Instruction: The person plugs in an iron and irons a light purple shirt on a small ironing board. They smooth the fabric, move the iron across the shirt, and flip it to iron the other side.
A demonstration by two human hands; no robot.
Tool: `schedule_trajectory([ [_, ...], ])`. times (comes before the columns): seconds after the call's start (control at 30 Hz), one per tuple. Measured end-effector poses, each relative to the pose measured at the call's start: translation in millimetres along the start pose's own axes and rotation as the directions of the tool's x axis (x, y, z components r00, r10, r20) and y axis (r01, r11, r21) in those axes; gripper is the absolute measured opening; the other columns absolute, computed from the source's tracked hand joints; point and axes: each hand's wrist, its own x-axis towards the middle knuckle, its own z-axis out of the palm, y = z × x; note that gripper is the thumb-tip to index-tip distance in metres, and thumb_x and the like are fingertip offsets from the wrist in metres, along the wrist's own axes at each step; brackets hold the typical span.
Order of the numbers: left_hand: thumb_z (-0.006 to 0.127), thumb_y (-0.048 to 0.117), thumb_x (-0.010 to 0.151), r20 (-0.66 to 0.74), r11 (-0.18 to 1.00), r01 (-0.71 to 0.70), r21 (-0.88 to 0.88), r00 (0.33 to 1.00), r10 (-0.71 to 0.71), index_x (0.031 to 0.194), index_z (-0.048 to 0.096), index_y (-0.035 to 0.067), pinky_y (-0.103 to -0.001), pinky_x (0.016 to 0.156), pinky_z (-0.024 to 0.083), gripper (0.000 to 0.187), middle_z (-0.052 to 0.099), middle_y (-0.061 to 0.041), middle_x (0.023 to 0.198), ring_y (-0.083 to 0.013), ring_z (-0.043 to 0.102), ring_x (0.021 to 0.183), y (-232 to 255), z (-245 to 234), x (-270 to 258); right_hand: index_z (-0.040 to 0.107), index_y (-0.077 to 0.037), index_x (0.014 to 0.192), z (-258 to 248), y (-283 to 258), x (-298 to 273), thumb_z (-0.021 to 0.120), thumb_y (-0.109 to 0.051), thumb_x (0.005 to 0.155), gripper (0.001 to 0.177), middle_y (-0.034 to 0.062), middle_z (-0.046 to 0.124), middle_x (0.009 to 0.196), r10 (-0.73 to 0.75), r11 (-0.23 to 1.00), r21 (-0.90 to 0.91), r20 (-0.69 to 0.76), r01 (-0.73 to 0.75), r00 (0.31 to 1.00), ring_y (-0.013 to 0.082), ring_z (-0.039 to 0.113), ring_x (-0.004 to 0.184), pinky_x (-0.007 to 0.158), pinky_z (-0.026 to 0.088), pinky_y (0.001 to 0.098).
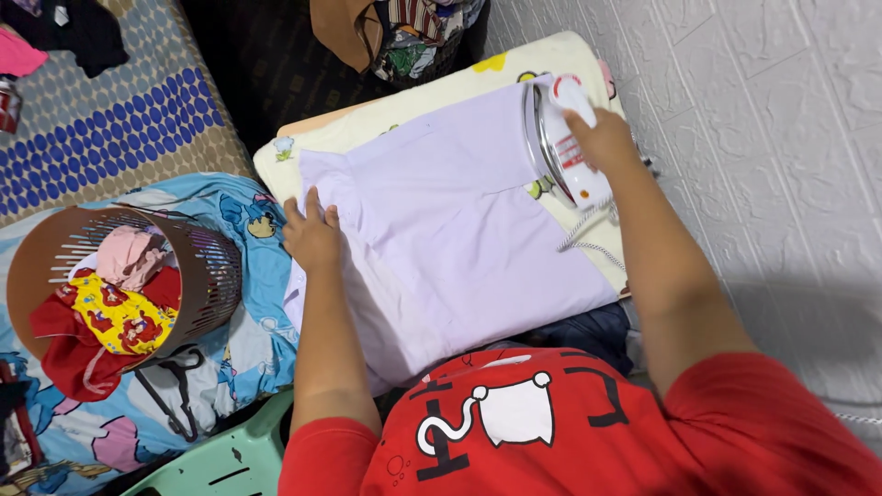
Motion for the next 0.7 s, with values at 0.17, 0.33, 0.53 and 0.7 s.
schedule_trajectory([
  [0.17, 0.061, 0.042, 0.101, 0.031, 1.000, 0.018, 0.005, 0.999, -0.018, 0.150, 0.053, 0.029, -0.055, 0.099, 0.040, 0.051, 0.036, -0.011, 0.157, -0.0418, 0.049, 0.120, 4.5, -5.2, 0.4, 0.070, 0.002, 0.105, -1.7, 12.4, -38.6, 0.063, -0.054, 0.098, 0.056, 0.0162, 0.065, 0.066, 0.059, 0.995, -0.078, -0.052, -0.063, 0.997, 0.0258, 0.062, 0.049, 0.048, 0.050, 0.0416],
  [0.33, 0.060, 0.042, 0.101, 0.044, 0.999, 0.015, 0.033, 0.999, -0.016, 0.150, 0.052, 0.029, -0.057, 0.100, 0.039, 0.052, 0.034, -0.012, 0.158, -0.0412, 0.049, 0.121, 9.1, -6.9, 0.5, 0.070, 0.005, 0.105, 7.3, -5.8, 16.6, 0.064, -0.056, 0.099, 0.061, 0.0166, 0.067, 0.071, -0.046, 0.998, -0.058, -0.132, 0.038, 0.990, 0.0254, 0.066, 0.053, 0.052, 0.052, 0.0400],
  [0.53, 0.060, 0.041, 0.102, 0.027, 0.999, 0.034, 0.003, 0.999, -0.034, 0.151, 0.052, 0.029, -0.056, 0.103, 0.038, 0.051, 0.034, -0.012, 0.159, -0.0407, 0.047, 0.125, 9.0, -7.2, -3.5, 0.070, 0.007, 0.109, 11.4, 2.4, 34.4, 0.063, -0.055, 0.099, 0.062, 0.0207, 0.069, 0.073, -0.131, 0.991, -0.004, -0.125, 0.132, 0.983, 0.0272, 0.069, 0.059, 0.057, 0.054, 0.0401],
  [0.7, 0.060, 0.041, 0.101, 0.028, 0.999, 0.034, 0.012, 0.999, -0.035, 0.150, 0.052, 0.030, -0.057, 0.102, 0.038, 0.052, 0.034, -0.011, 0.159, -0.0400, 0.048, 0.123, 7.3, -4.7, -0.1, 0.070, 0.008, 0.108, 10.9, 26.8, -4.3, 0.061, -0.054, 0.100, 0.063, 0.0251, 0.068, 0.076, 0.056, 0.998, -0.028, -0.089, -0.059, 0.994, 0.0359, 0.070, 0.065, 0.064, 0.054, 0.0457],
])
